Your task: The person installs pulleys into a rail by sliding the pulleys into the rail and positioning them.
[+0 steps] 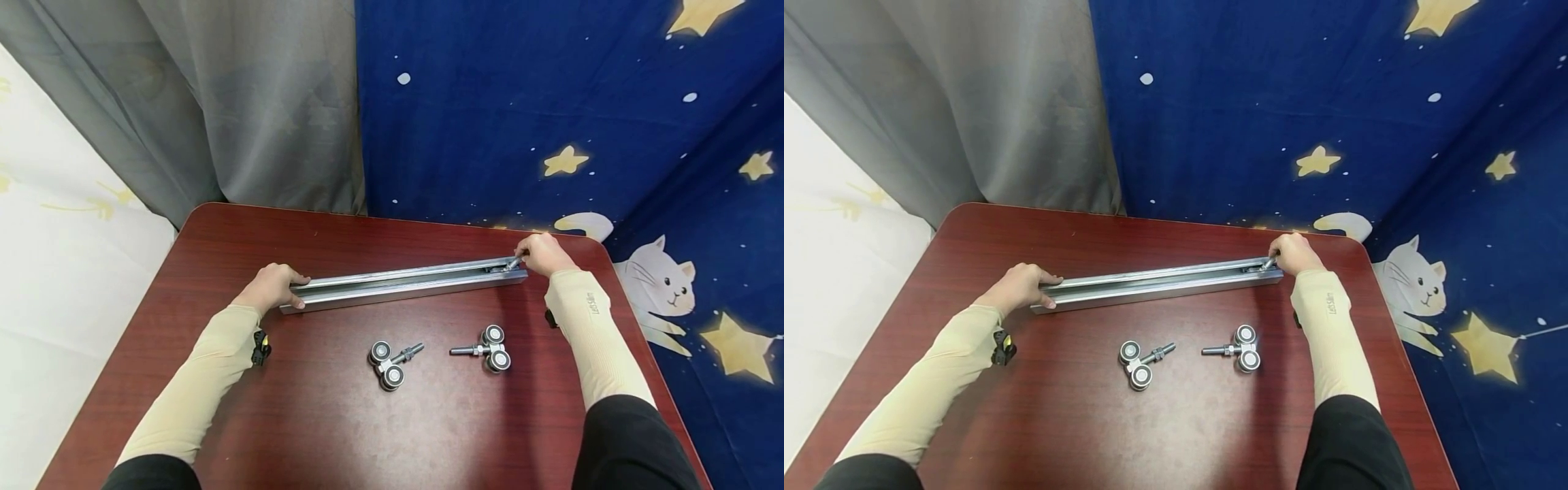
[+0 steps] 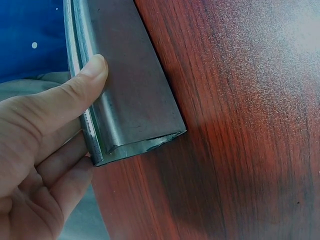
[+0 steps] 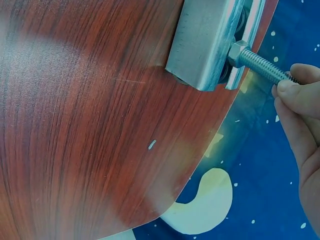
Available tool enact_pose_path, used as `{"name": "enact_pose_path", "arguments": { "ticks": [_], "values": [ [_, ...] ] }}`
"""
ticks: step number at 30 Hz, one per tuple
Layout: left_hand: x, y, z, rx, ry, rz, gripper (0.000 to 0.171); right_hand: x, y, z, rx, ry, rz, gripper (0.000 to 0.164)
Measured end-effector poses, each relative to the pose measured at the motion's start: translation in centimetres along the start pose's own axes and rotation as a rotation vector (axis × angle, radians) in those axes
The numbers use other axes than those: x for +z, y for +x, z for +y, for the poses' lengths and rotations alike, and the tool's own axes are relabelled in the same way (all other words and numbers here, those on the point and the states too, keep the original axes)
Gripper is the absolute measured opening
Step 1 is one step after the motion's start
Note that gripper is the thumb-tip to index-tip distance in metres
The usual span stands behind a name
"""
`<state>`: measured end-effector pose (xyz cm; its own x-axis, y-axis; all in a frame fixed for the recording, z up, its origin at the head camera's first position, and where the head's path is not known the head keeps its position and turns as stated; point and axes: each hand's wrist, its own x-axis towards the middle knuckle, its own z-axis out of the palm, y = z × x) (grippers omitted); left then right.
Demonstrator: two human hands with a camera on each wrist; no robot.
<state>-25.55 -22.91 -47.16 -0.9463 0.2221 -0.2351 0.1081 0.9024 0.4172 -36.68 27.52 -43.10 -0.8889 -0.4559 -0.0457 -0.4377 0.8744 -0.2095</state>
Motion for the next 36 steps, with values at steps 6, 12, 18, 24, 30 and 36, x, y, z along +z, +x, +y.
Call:
{"name": "enact_pose_path", "arguments": {
  "ticks": [6, 12, 18, 24, 30, 36],
  "values": [
    [-0.1, 0.0, 0.1, -0.007, 0.0, 0.011, 0.057, -0.1, 0.1, 0.0, -0.004, 0.006, -0.002, 0.02],
    [0.0, 0.0, 0.1, -0.014, -0.008, 0.01, 0.057, -0.3, 0.1, 0.0, -0.038, 0.002, -0.017, 0.02],
    [0.0, 0.1, 0.0, -0.004, 0.006, 0.013, 0.057, -0.7, 0.2, 0.1, 0.011, 0.072, -0.071, 0.024],
    [-0.1, 0.2, 0.0, 0.004, 0.01, 0.014, 0.057, -0.9, -0.1, 0.9, 0.096, 0.101, -0.129, 0.034],
    [-0.1, 0.2, 0.0, -0.003, -0.001, 0.01, 0.058, 0.1, -0.7, 1.9, 0.174, 0.065, -0.229, 0.048],
    [-0.1, 0.0, 0.3, -0.005, 0.0, 0.014, 0.057, 1.9, -0.8, 2.2, 0.234, 0.087, -0.259, 0.059]
  ]
}}
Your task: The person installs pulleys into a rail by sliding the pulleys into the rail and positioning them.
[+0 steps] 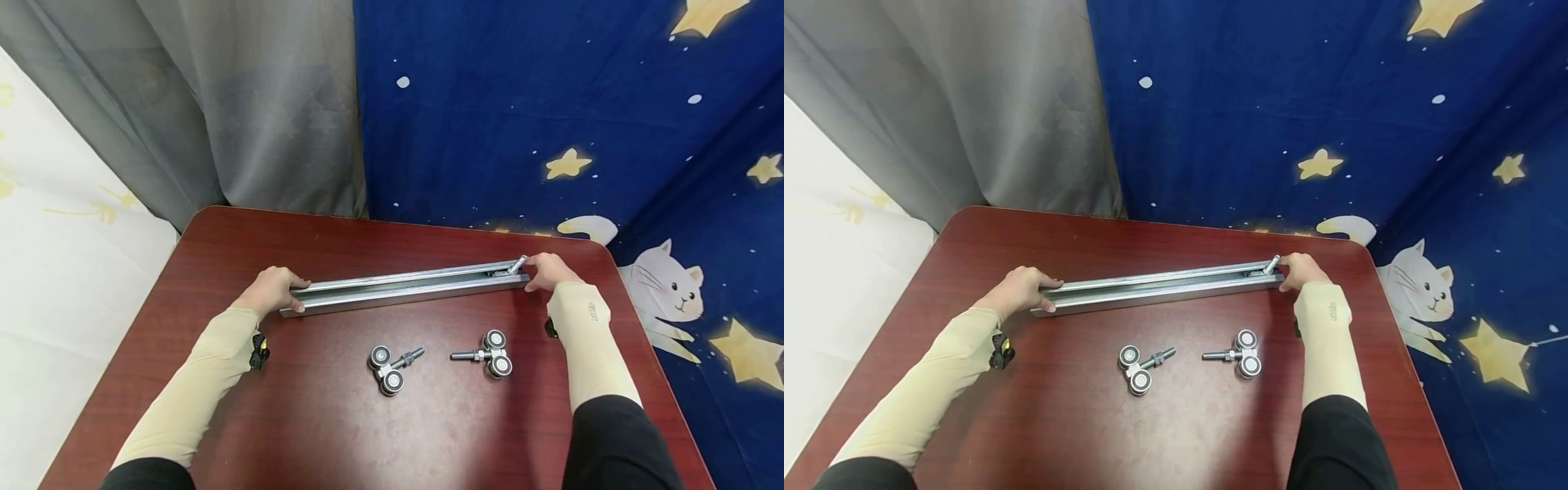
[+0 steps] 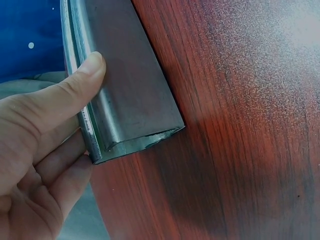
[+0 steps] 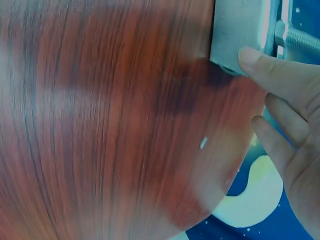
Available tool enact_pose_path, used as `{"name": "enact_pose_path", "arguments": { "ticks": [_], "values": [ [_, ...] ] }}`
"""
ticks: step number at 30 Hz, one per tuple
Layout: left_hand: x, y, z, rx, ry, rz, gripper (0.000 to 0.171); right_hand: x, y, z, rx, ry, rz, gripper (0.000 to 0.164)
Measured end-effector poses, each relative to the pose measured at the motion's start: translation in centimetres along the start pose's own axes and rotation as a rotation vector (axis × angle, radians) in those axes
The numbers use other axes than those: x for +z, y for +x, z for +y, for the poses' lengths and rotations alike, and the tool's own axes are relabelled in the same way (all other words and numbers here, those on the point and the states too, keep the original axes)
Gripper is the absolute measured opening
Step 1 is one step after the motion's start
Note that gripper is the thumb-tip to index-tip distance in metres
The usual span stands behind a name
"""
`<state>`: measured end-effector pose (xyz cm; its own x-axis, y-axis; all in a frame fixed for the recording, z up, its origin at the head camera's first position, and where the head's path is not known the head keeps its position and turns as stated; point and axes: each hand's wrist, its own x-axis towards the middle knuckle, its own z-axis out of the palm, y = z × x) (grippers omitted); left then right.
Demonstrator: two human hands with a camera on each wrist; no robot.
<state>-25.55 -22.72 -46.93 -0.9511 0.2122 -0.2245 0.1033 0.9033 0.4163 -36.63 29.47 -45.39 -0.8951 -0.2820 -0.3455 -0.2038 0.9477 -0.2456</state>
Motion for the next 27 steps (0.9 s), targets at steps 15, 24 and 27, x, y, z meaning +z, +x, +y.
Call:
{"name": "enact_pose_path", "arguments": {
  "ticks": [15, 24, 27],
  "values": [
    [0.2, 0.4, 0.1, 0.0, 0.027, 0.0, 0.056, 0.9, 1.4, -0.2, -0.012, 0.032, 0.071, 0.052],
    [0.2, 0.6, 0.6, 0.048, 0.064, -0.014, 0.051, 1.2, 1.9, 0.0, 0.016, 0.06, 0.084, 0.049],
    [0.1, 0.8, 1.1, 0.073, 0.091, -0.024, 0.049, 1.1, 1.9, 0.1, 0.021, 0.075, 0.084, 0.048]
  ]
}}
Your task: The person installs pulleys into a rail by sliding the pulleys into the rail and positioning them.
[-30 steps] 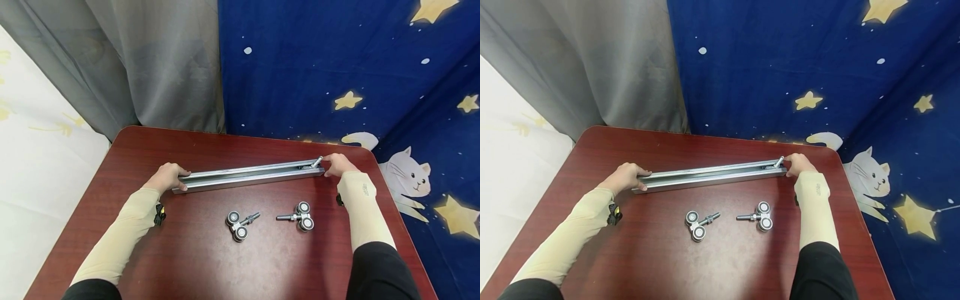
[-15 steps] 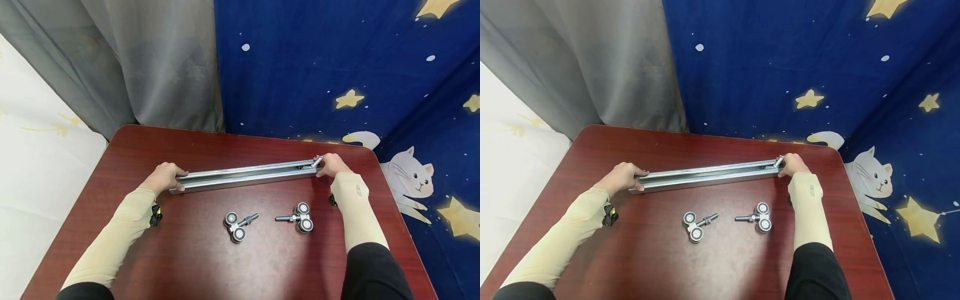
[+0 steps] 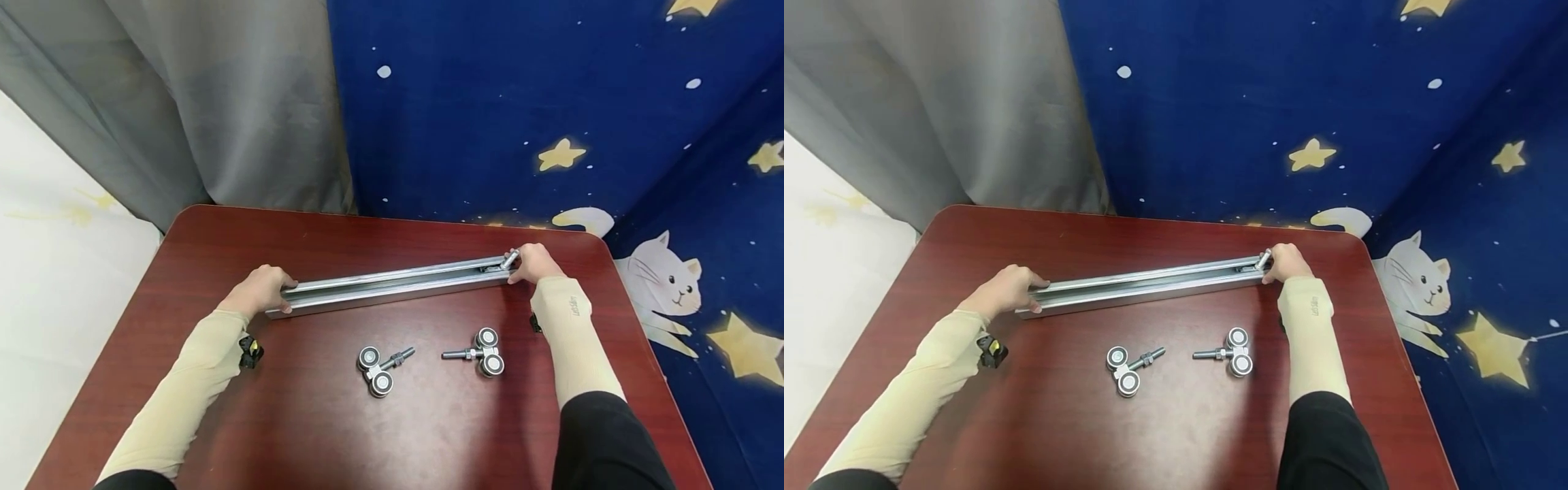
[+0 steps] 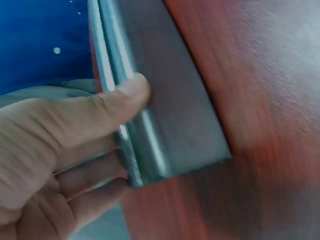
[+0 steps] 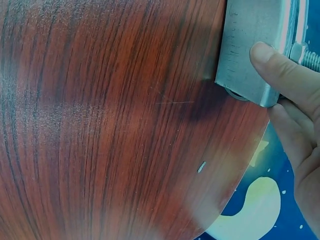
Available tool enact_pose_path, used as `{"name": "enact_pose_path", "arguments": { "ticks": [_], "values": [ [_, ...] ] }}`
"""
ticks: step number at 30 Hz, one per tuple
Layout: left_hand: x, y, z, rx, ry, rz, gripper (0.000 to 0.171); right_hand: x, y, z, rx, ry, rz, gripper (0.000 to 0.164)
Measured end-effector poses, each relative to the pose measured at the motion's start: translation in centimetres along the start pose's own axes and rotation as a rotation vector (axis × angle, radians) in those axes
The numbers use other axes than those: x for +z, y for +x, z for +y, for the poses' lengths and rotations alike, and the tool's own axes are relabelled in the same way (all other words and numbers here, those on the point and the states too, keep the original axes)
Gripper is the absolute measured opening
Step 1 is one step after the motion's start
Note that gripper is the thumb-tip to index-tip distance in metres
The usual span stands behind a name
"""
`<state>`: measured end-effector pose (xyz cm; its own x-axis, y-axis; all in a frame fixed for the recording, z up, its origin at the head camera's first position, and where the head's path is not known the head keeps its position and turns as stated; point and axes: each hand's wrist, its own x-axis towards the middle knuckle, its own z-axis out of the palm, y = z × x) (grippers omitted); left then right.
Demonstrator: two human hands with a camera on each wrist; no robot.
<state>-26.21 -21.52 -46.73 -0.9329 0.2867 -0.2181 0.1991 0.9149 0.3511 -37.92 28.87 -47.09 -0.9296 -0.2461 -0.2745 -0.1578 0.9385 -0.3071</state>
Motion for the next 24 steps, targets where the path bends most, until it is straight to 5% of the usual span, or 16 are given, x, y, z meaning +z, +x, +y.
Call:
{"name": "enact_pose_path", "arguments": {
  "ticks": [11, 17, 24],
  "values": [
    [-0.4, -0.3, 2.1, 0.03, 0.12, 0.027, 0.035, -0.2, 0.0, -0.3, 0.026, 0.004, -0.003, 0.046],
    [-0.2, 0.0, 6.8, 0.043, 0.217, 0.132, 0.014, -0.2, -0.1, -0.2, 0.029, -0.003, 0.0, 0.048],
    [3.0, 0.9, 12.7, 0.193, 0.199, 0.109, 0.016, -0.2, -0.2, -0.4, 0.031, -0.007, 0.007, 0.046]
  ]
}}
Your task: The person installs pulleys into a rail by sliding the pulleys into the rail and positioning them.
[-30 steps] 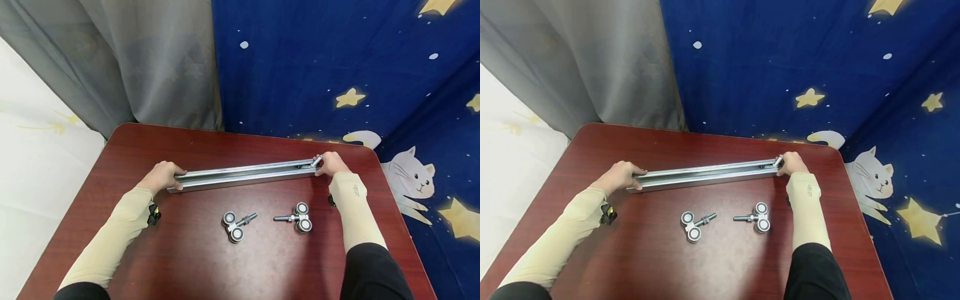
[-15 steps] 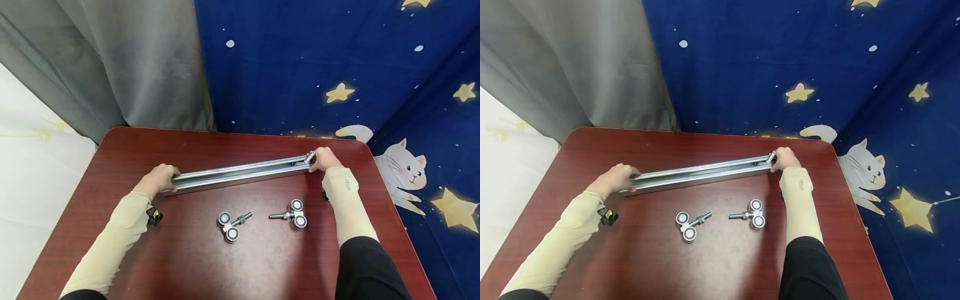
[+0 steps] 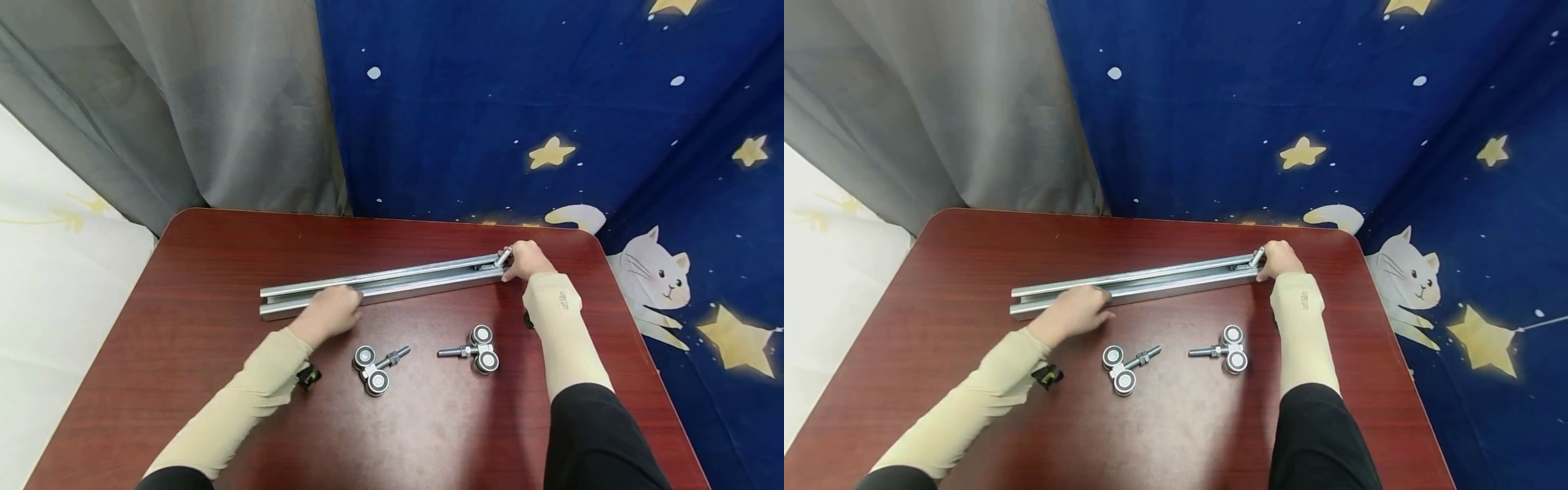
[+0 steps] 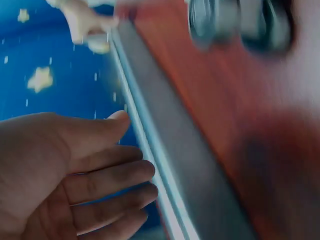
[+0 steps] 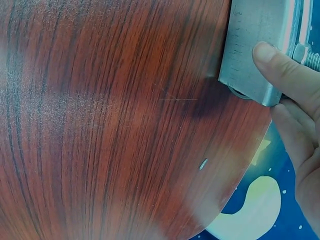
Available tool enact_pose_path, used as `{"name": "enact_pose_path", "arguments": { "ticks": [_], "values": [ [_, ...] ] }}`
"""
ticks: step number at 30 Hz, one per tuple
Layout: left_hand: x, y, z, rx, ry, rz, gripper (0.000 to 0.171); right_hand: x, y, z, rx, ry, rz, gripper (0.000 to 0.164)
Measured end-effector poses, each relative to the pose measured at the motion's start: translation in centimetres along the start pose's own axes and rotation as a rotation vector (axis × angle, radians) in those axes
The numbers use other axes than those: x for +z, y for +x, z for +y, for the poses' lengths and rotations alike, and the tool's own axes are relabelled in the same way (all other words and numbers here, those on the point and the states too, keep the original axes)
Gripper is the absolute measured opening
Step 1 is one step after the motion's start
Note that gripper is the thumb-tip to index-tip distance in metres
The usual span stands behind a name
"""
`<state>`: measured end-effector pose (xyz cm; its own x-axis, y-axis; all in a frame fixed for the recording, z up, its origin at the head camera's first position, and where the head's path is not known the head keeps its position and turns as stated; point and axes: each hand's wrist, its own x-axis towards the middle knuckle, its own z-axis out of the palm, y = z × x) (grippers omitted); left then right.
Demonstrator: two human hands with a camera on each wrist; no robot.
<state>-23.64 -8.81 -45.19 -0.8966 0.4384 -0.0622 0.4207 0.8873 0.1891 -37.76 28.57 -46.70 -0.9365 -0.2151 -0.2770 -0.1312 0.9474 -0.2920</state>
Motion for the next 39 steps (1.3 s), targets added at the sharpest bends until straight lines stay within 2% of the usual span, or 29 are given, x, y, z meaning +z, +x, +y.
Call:
{"name": "enact_pose_path", "arguments": {
  "ticks": [4, 7, 15, 23, 30, 34, 39],
  "values": [
    [1.3, 0.9, 2.5, 0.073, -0.053, -0.051, 0.018, -0.1, 0.0, -0.2, 0.001, -0.005, 0.006, 0.045],
    [2.3, 1.4, 3.9, 0.102, -0.051, -0.083, 0.024, 0.0, 0.1, -0.3, 0.004, -0.002, 0.008, 0.044],
    [4.3, 1.4, 5.9, 0.121, -0.042, -0.17, 0.033, 0.1, 0.3, 0.0, -0.018, 0.001, 0.02, 0.043],
    [5.7, 1.5, 6.6, 0.103, -0.017, -0.228, 0.033, 0.2, 0.1, 0.2, -0.031, -0.017, 0.026, 0.042],
    [5.9, 1.5, 6.6, 0.132, -0.02, -0.2, 0.028, 0.2, 0.0, 0.1, -0.025, -0.022, 0.036, 0.046],
    [5.6, 1.4, 6.4, 0.126, -0.072, -0.18, 0.027, 0.1, 0.0, 0.0, -0.006, -0.023, 0.025, 0.042],
    [5.1, 1.3, 5.9, 0.081, -0.163, -0.172, 0.025, 0.1, 0.0, -0.1, 0.003, -0.023, 0.02, 0.042]
  ]
}}
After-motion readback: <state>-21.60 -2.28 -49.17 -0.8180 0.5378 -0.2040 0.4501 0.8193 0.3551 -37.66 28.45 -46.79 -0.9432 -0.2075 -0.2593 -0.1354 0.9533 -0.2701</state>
